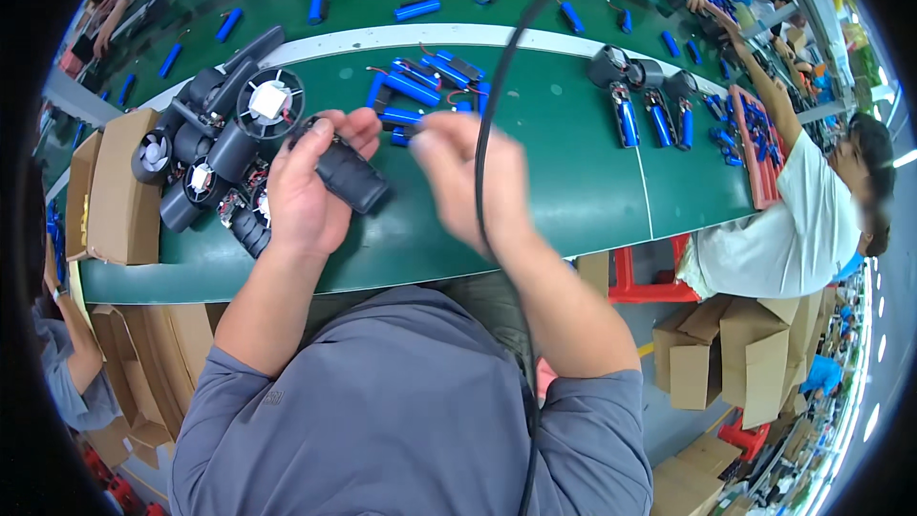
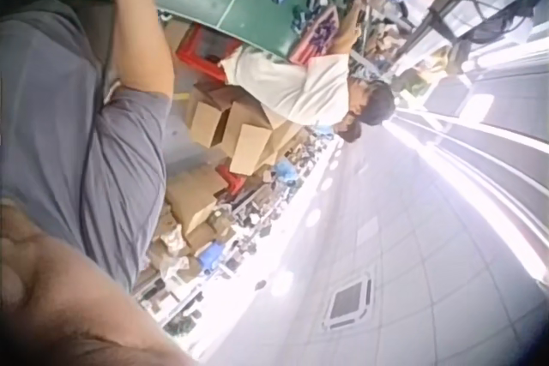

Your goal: Assembling handheld electronic devices by inserting batteries and connecting internal components on a production line.

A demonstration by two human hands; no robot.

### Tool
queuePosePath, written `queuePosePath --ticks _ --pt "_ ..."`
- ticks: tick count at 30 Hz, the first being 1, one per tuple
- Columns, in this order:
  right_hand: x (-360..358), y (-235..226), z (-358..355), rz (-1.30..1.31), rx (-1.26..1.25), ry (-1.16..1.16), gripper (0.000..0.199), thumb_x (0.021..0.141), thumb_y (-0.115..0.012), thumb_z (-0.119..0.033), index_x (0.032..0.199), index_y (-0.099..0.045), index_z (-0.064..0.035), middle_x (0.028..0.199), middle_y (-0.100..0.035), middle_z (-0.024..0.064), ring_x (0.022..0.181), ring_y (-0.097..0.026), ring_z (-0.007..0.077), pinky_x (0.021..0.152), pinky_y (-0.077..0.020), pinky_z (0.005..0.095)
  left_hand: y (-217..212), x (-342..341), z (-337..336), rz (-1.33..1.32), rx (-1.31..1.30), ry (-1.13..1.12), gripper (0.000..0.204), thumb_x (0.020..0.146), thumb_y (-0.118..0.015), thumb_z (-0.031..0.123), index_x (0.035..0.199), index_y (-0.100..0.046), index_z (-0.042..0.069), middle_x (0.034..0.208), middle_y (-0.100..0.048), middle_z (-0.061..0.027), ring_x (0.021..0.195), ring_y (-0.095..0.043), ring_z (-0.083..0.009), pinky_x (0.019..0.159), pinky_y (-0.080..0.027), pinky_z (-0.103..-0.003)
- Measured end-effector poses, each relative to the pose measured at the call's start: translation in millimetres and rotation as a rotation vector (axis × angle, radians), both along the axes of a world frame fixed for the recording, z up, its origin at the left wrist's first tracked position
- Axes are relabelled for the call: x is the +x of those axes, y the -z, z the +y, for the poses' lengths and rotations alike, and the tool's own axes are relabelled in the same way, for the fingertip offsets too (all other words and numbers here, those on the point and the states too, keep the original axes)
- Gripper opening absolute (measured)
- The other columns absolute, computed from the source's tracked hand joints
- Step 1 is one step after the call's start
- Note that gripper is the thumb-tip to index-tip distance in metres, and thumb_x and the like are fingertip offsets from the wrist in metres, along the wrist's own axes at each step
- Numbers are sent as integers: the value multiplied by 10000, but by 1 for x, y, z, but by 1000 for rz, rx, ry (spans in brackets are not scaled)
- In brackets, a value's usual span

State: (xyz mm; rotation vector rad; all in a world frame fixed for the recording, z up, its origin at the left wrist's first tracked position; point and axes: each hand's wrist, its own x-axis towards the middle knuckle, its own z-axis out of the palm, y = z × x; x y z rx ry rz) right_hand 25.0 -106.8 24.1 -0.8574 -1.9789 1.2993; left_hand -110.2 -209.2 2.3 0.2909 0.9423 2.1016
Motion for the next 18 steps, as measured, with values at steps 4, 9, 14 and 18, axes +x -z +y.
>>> queuePosePath --ticks 4,9,14,18 --pt "27 13 81 -251 66 220 244 809 -656 -136 987 -656 31 863 -668 123 772 -630 182 721 -500 302 -2 4 1 -40 -48 105 197 885 -574 179 1007 -564 25 929 -626 -133 832 -615 -230 771 -517 -383" --pt "5 20 102 -395 152 100 349 789 -674 -180 1072 -633 20 901 -669 141 815 -639 231 758 -502 332 -3 13 1 -39 -147 227 204 864 -610 180 994 -564 30 861 -608 -95 735 -601 -176 691 -519 -347" --pt "-3 29 98 -335 226 41 358 789 -684 -208 1086 -632 -15 914 -655 154 843 -633 274 775 -499 350 -4 13 3 -47 -193 208 201 866 -613 185 987 -564 32 851 -609 -92 725 -600 -175 686 -520 -346" --pt "-1 41 98 -242 487 16 335 791 -690 -231 1055 -643 -29 916 -642 159 824 -624 308 766 -499 366 -4 14 4 -41 -195 220 201 869 -615 191 988 -566 36 854 -612 -89 727 -602 -173 690 -522 -342"
